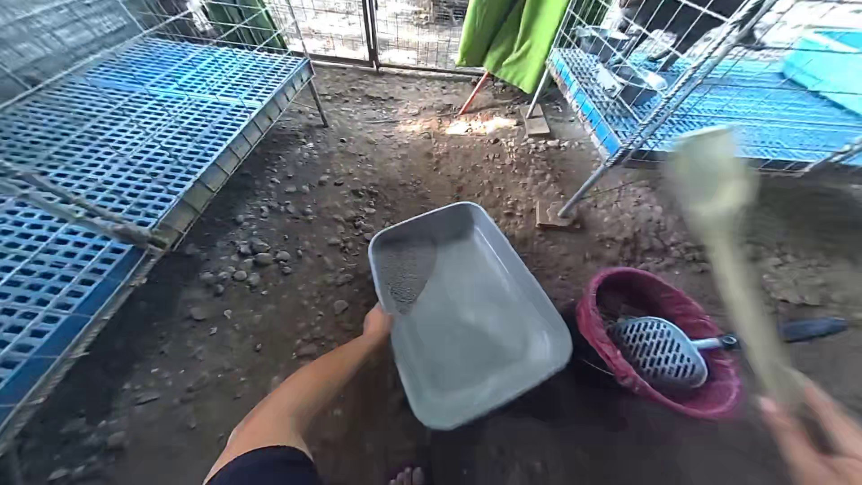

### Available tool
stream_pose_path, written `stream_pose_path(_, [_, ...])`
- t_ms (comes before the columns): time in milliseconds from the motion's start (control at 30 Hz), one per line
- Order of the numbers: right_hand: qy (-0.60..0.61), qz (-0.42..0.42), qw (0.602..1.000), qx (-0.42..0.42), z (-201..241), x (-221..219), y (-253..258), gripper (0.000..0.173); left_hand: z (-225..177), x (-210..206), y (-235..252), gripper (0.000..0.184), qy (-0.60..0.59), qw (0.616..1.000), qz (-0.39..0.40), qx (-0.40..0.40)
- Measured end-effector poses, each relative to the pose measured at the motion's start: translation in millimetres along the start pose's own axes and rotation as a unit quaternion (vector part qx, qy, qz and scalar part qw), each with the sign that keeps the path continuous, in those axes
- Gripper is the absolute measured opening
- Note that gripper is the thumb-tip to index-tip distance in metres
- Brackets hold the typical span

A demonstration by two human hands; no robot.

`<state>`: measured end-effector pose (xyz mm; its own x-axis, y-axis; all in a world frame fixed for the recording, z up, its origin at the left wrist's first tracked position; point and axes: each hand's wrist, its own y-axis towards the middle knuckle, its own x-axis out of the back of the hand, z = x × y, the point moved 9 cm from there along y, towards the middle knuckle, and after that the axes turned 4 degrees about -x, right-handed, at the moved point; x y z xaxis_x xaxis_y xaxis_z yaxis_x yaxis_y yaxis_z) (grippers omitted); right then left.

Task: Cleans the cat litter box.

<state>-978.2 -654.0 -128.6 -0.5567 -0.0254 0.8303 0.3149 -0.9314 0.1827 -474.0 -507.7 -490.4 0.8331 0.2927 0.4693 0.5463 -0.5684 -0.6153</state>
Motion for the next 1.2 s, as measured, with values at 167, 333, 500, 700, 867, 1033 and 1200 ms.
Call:
stream_pose_path(167, [-0.108,0.276,0.955,0.028,54.2,-151.9,-36.0,0.041,-8.9,-8.7,-24.3,0.065,0.081,0.996,0.013,0.021])
stream_pose_path(333, [-0.243,0.505,0.828,-0.018,76.0,-226.2,-100.2,0.043,1.7,-16.8,-28.9,0.067,0.040,0.999,0.017,0.025])
stream_pose_path(500, [-0.287,0.540,0.791,-0.003,103.2,-280.1,-111.8,0.053,-3.9,-37.9,-41.2,0.069,0.020,0.999,0.018,0.039])
stream_pose_path(700, [-0.224,0.489,0.843,0.000,175.6,-386.8,-37.2,0.045,-3.0,-36.3,-38.5,0.067,0.028,0.999,0.022,0.042])
stream_pose_path(867, [-0.166,0.487,0.856,-0.056,164.7,-339.0,-4.8,0.041,-1.0,-29.4,-37.3,0.069,0.029,0.999,0.030,0.023])
stream_pose_path(1033, [-0.276,0.529,0.802,-0.037,132.0,-304.7,-71.6,0.048,-2.3,-36.9,-43.2,0.071,0.031,0.998,0.041,0.036])
stream_pose_path(1200, [-0.229,0.472,0.850,-0.043,157.1,-388.1,-33.9,0.050,-3.3,-36.7,-45.8,0.069,0.035,0.998,0.028,0.036])
